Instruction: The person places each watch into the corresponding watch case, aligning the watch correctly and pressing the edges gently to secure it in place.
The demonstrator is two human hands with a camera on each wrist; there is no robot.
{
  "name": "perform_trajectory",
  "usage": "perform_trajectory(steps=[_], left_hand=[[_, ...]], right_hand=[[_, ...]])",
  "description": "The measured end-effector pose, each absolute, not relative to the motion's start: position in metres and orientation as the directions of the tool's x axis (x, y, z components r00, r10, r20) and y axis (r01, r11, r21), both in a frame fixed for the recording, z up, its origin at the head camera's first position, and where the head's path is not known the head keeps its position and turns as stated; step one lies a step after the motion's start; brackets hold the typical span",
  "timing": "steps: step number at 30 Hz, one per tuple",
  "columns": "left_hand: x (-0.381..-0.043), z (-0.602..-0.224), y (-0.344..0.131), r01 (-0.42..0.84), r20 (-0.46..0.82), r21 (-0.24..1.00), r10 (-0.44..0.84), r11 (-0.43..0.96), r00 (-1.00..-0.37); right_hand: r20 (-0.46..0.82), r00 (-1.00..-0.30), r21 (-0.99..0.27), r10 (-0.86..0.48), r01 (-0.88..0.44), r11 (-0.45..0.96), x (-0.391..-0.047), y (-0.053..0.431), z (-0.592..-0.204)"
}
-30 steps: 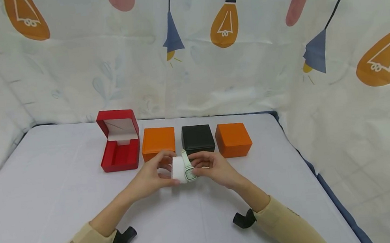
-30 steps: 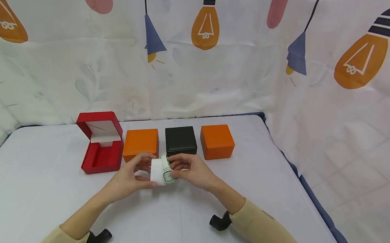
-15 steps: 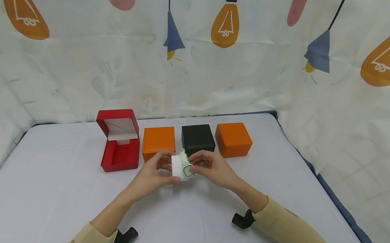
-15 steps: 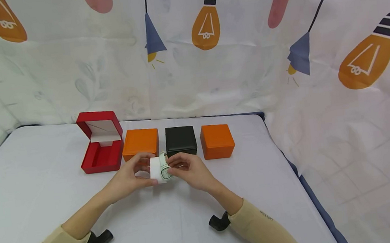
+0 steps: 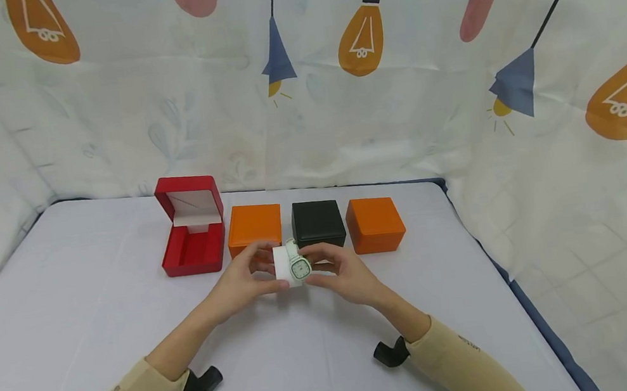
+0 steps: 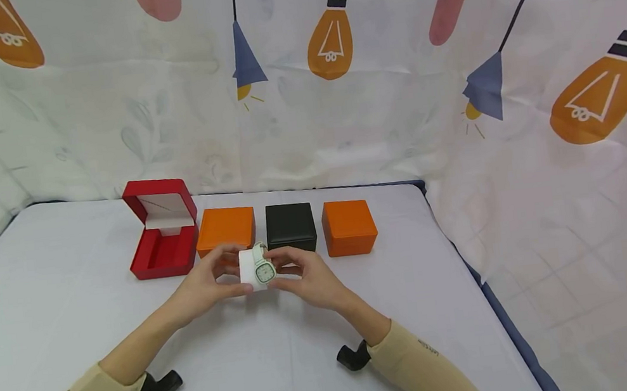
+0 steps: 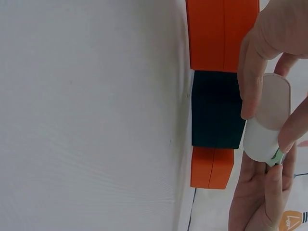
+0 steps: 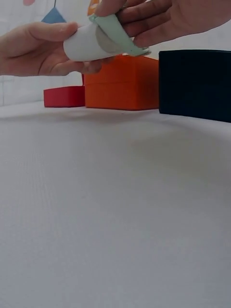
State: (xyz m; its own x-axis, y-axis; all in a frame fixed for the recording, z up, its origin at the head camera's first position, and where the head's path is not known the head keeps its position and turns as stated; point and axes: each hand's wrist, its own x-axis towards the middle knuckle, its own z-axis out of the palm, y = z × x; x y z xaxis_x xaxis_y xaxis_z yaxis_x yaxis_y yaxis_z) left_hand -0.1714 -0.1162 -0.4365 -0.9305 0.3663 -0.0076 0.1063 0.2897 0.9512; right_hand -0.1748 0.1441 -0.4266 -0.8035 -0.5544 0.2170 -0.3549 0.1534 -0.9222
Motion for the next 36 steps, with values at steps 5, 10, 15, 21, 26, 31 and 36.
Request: perform_trajectory(steps=[5,10,15,21,26,31,36], left_hand=[[-0.17,-0.434,-0.116,0.095,-0.014,0.953,0.357,0.286,-0.934],[-0.169,-0.432,-0.116,0.102,0.0,0.956,0.35,0.274,-0.937],[-0.169,-0.43,-0.116,0.093,-0.007,0.957,0.343,0.274,-0.939],[-0.169,-0.426,-0.116,0.103,0.0,0.95,0.328,0.296,-0.945],[-0.17,-0.425,-0.117,0.071,-0.019,0.965,0.336,0.253,-0.942],[-0.17,-0.426,-0.117,0.016,-0.043,0.986,0.345,0.167,-0.938],[-0.171,-0.426,-0.117,-0.022,-0.051,0.996,0.351,0.086,-0.935]], right_hand=[[0.198,-0.817,-0.919,-0.541,-0.347,0.187,-0.176,0.144,-0.428],[0.221,-0.799,-0.914,-0.559,-0.37,0.168,-0.177,0.146,-0.426],[0.236,-0.791,-0.909,-0.565,-0.385,0.158,-0.177,0.147,-0.426],[0.235,-0.795,-0.925,-0.559,-0.36,0.122,-0.177,0.146,-0.43],[0.243,-0.788,-0.923,-0.566,-0.368,0.115,-0.176,0.146,-0.431],[0.286,-0.776,-0.911,-0.562,-0.402,0.092,-0.176,0.145,-0.432],[0.326,-0.775,-0.902,-0.542,-0.426,0.067,-0.175,0.143,-0.435]])
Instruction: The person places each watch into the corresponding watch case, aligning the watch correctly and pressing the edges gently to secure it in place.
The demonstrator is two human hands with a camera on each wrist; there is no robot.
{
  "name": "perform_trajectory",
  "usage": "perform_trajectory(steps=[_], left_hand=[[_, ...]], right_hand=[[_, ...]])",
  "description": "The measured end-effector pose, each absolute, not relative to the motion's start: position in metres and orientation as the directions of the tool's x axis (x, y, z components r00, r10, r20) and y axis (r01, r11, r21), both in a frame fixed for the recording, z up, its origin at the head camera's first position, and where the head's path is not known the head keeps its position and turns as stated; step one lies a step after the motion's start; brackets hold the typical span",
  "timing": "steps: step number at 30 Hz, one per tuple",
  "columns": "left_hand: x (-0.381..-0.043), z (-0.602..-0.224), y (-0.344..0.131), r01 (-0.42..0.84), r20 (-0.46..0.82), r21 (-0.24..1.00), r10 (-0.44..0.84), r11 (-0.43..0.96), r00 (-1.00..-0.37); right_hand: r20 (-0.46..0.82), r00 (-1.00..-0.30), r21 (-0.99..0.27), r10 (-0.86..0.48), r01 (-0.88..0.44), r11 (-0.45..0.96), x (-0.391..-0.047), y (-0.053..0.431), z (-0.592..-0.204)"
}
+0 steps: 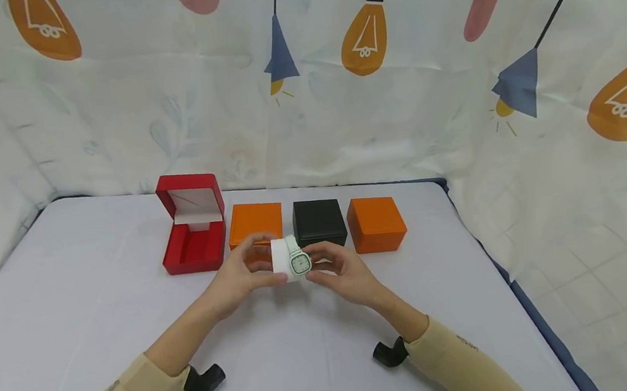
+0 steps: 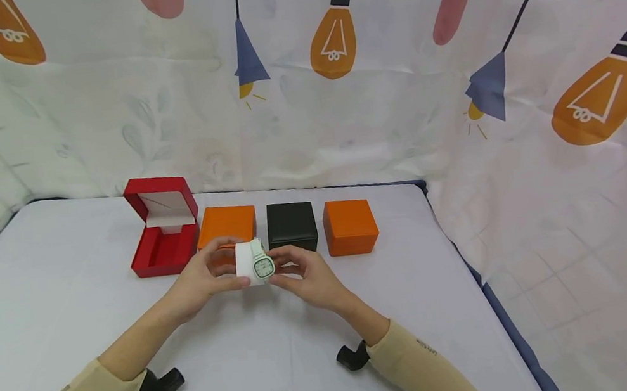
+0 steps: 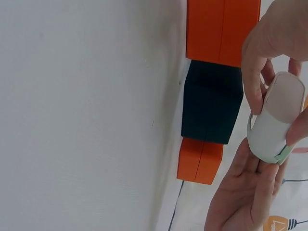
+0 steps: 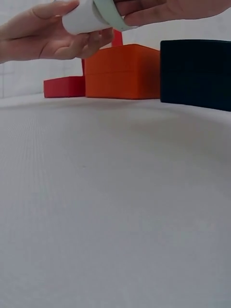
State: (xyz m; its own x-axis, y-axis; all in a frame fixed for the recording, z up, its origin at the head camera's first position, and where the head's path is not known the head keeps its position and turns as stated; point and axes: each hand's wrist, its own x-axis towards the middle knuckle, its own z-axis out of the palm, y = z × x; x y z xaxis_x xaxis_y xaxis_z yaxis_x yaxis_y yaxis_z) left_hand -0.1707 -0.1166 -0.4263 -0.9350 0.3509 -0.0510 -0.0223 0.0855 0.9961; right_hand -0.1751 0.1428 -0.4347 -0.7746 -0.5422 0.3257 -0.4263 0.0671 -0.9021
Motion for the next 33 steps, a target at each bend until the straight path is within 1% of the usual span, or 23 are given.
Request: perform_trajectory(steps=[6,11,28,33], left_hand=[[-0.173,-0.427,-0.112,-0.055,-0.057,0.998,0.324,0.017,-0.944],[-0.173,-0.427,-0.109,-0.054,-0.047,0.998,0.296,-0.017,-0.954],[-0.171,-0.432,-0.1,-0.064,-0.027,0.99,0.282,-0.122,-0.959],[-0.17,-0.434,-0.096,-0.079,-0.037,0.987,0.272,-0.143,-0.962]], right_hand=[[0.351,-0.78,-0.893,-0.518,-0.445,0.067,-0.175,0.14,-0.433],[0.354,-0.789,-0.89,-0.502,-0.449,0.076,-0.174,0.14,-0.432],[0.35,-0.806,-0.867,-0.478,-0.471,0.161,-0.172,0.14,-0.43],[0.345,-0.806,-0.879,-0.481,-0.457,0.136,-0.169,0.14,-0.431]])
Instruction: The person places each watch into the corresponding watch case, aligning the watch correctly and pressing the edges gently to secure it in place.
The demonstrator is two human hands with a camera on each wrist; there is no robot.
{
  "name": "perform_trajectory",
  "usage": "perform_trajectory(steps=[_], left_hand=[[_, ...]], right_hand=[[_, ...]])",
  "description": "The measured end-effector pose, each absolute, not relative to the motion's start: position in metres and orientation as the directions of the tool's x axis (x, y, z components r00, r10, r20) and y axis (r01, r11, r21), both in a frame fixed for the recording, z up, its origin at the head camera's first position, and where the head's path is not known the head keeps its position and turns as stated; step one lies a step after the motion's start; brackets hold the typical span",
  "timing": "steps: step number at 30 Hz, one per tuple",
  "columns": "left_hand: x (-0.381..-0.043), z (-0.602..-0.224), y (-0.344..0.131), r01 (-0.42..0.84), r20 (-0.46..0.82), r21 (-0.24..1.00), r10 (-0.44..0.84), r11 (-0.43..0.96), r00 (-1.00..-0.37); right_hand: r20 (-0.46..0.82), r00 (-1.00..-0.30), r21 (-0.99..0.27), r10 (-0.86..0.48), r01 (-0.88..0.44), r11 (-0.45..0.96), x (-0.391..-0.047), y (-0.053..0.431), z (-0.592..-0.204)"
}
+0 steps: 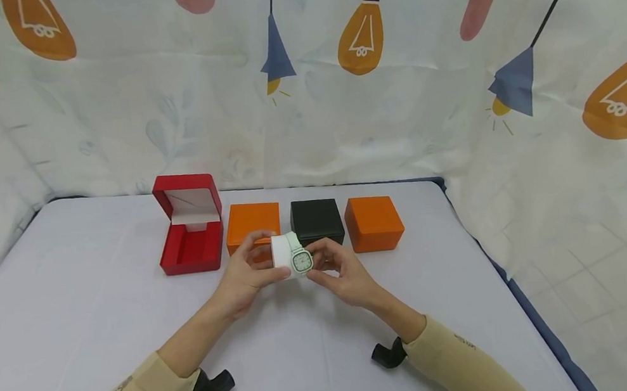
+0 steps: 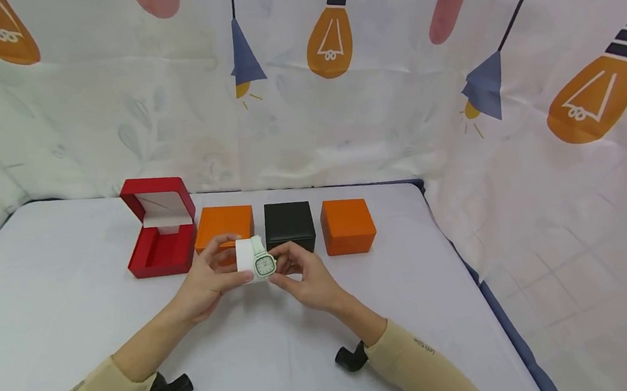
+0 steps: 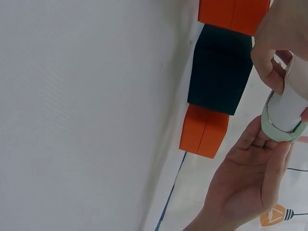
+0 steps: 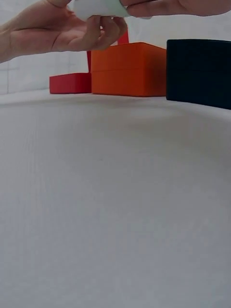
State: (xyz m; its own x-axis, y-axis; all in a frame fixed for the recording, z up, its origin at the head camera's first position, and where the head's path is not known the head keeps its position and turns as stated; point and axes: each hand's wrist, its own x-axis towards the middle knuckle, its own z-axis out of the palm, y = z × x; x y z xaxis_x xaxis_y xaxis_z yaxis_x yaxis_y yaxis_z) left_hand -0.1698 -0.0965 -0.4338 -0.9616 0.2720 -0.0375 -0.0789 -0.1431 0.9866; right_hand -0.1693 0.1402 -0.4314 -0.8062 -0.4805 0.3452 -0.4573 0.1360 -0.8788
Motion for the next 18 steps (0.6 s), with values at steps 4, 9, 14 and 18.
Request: perform_trajectory(steps=[4,9,14,18], left_hand=[[-0.1692,-0.4343,-0.0948,-0.087,-0.04,0.983,0.274,-0.16,-0.961],[-0.1692,-0.4342,-0.0957,-0.089,-0.043,0.985,0.283,-0.149,-0.958],[-0.1692,-0.4331,-0.0982,-0.062,-0.025,0.991,0.294,-0.117,-0.955],[-0.1676,-0.4326,-0.0996,-0.05,-0.024,0.996,0.31,-0.077,-0.95]], right_hand=[[0.351,-0.797,-0.886,-0.49,-0.452,0.1,-0.1684,0.1397,-0.4339],[0.343,-0.803,-0.89,-0.488,-0.443,0.103,-0.1679,0.1394,-0.4366],[0.343,-0.784,-0.894,-0.517,-0.441,0.077,-0.1709,0.1428,-0.4342],[0.37,-0.752,-0.886,-0.545,-0.462,0.035,-0.1736,0.1459,-0.4273]])
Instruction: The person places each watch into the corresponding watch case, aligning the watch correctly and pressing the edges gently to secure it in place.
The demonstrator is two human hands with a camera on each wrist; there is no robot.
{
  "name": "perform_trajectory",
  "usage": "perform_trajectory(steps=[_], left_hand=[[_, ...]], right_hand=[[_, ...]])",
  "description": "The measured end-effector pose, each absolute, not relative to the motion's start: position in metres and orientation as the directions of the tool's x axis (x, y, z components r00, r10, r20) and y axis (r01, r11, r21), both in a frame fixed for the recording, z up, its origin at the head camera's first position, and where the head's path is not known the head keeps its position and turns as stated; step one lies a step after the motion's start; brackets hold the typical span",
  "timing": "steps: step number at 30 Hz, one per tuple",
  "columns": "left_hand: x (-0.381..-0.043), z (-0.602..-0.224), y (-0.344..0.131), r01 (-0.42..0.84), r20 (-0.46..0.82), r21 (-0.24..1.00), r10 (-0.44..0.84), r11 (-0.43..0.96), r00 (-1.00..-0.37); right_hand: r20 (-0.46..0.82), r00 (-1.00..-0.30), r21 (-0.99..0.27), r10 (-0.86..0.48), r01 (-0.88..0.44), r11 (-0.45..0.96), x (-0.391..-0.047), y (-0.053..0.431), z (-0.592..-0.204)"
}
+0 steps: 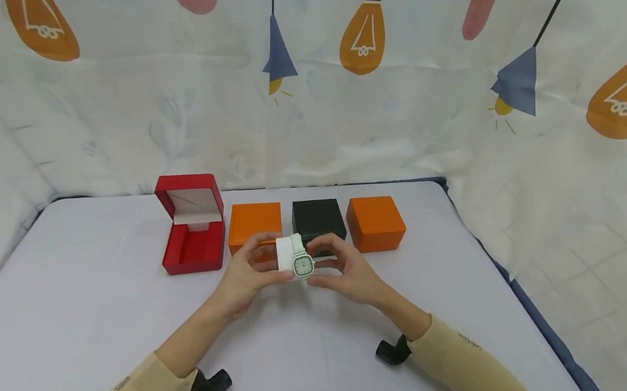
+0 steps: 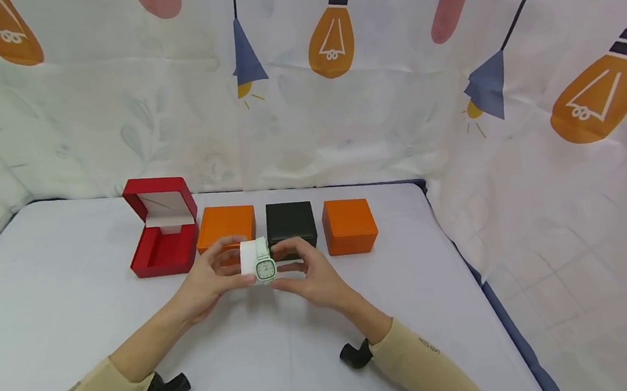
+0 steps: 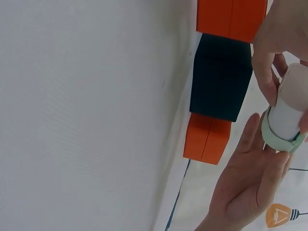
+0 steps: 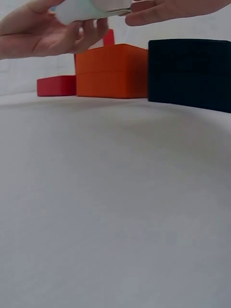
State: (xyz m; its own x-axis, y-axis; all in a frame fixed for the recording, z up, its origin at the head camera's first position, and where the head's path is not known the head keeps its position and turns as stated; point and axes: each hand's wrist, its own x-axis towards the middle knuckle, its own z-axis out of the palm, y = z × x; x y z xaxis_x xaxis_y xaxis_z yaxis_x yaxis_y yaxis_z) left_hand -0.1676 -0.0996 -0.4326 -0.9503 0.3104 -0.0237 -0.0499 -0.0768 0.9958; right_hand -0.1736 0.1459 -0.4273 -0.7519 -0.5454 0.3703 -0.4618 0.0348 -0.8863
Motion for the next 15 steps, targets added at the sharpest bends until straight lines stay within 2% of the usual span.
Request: perform_trajectory(steps=[4,10,15], left_hand=[[-0.1652,-0.434,-0.1,-0.065,-0.04,0.996,0.331,-0.064,-0.943],[-0.1626,-0.4345,-0.0987,-0.063,-0.035,0.995,0.341,-0.071,-0.939],[-0.1625,-0.4344,-0.1,-0.052,-0.026,0.997,0.36,-0.063,-0.933]], right_hand=[[0.373,-0.718,-0.879,-0.587,-0.477,0.025,-0.1757,0.149,-0.4204],[0.318,-0.717,-0.885,-0.62,-0.46,0.077,-0.1815,0.1543,-0.4249],[0.322,-0.701,-0.906,-0.637,-0.424,0.008,-0.1822,0.1561,-0.4271]])
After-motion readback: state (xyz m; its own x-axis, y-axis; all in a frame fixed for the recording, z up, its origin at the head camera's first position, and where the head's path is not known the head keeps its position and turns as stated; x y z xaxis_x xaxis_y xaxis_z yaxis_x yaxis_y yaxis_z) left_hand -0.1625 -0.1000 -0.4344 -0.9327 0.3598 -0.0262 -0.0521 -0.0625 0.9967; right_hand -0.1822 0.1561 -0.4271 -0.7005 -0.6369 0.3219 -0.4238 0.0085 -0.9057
